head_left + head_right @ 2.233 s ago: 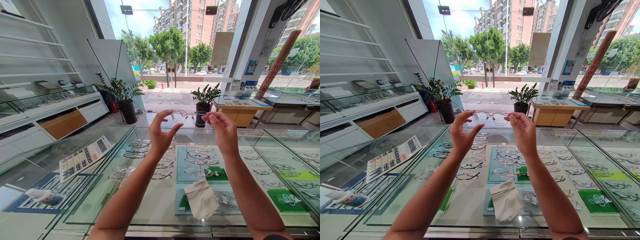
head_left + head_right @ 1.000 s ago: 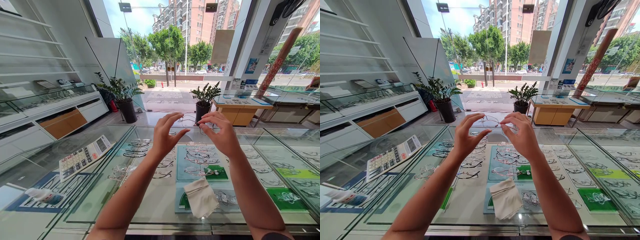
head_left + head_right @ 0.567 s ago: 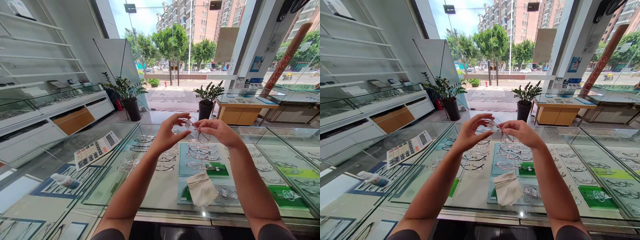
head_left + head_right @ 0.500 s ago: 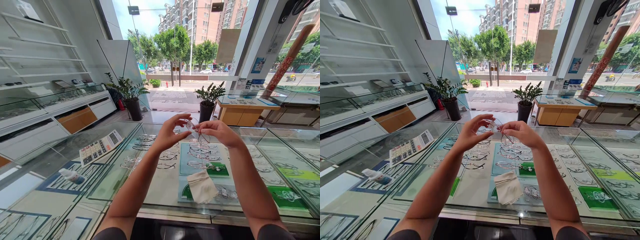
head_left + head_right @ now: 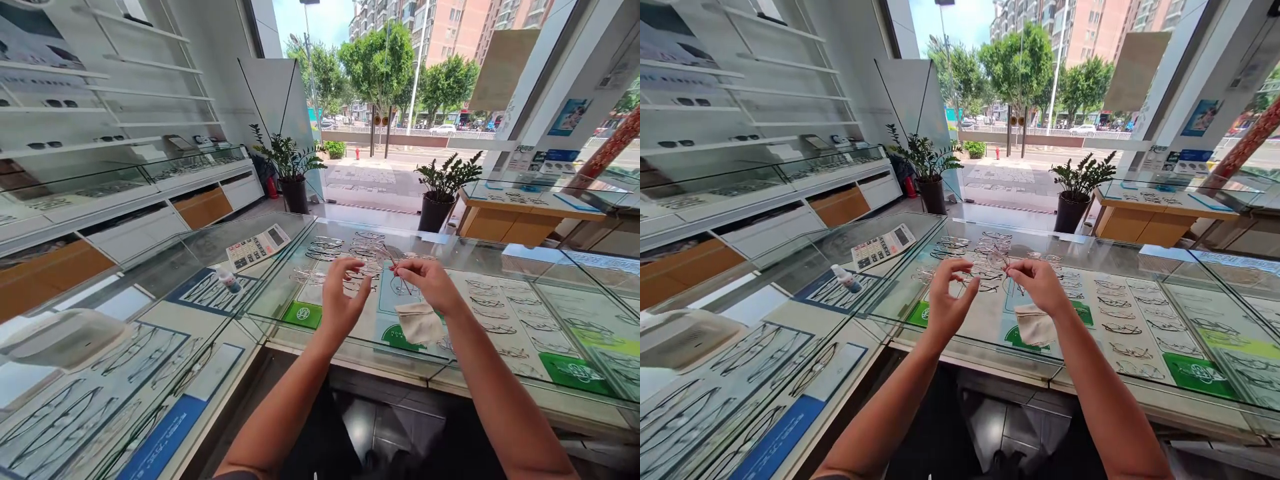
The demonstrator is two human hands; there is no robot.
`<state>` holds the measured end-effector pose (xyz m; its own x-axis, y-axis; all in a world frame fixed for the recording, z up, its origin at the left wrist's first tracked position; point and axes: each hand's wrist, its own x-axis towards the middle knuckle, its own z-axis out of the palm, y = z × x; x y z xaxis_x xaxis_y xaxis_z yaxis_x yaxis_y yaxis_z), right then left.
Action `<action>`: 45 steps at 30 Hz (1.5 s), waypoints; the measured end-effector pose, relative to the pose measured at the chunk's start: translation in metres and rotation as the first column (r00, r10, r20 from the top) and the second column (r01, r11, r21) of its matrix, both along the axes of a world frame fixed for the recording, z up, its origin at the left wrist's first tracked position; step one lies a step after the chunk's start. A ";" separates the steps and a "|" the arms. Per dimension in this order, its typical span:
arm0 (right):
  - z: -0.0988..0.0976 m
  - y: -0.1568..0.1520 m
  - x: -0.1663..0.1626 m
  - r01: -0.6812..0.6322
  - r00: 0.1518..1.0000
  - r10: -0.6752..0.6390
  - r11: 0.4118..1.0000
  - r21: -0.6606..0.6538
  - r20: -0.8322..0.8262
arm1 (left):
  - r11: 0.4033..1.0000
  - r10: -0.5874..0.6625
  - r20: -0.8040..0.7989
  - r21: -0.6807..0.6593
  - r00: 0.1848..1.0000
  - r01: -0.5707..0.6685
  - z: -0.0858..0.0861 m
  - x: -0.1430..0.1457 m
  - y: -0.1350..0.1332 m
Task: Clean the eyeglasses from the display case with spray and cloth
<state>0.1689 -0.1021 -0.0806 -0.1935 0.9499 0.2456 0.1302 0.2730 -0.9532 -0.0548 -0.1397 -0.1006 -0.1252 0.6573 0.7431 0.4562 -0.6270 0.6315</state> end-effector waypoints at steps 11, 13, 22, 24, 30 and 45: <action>-0.035 -0.047 -0.086 0.165 0.972 -0.210 0.928 0.334 0.102 | 0.902 -0.152 0.205 -0.372 0.967 0.221 -0.026 -0.024 -0.015; -0.041 -0.053 -0.098 0.213 0.946 -0.294 0.883 0.419 0.139 | 0.862 -0.172 0.295 -0.417 0.940 0.288 -0.027 -0.030 -0.013; -0.057 -0.063 -0.116 0.239 0.874 -0.418 0.813 0.531 0.247 | 0.773 -0.162 0.369 -0.529 0.915 0.349 -0.028 -0.040 -0.016; -0.055 -0.068 -0.115 0.200 0.886 -0.380 0.831 0.519 0.267 | 0.775 -0.165 0.328 -0.541 0.930 0.328 -0.027 -0.043 -0.012; -0.056 -0.076 -0.076 0.167 0.894 -0.341 0.856 0.489 0.291 | 0.869 -0.147 -0.240 -0.494 0.960 0.009 0.015 -0.088 0.032; -0.161 -0.094 0.106 0.636 0.584 -0.741 0.672 0.380 0.331 | 0.800 -0.286 -0.922 -0.379 0.261 -0.465 0.015 -0.155 0.169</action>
<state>0.2751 -0.1963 -0.2414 0.3676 0.7785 0.5087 0.7298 0.0975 -0.6766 -0.2096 0.0295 -0.0854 0.2908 0.9536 -0.0774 0.9447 -0.2990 -0.1347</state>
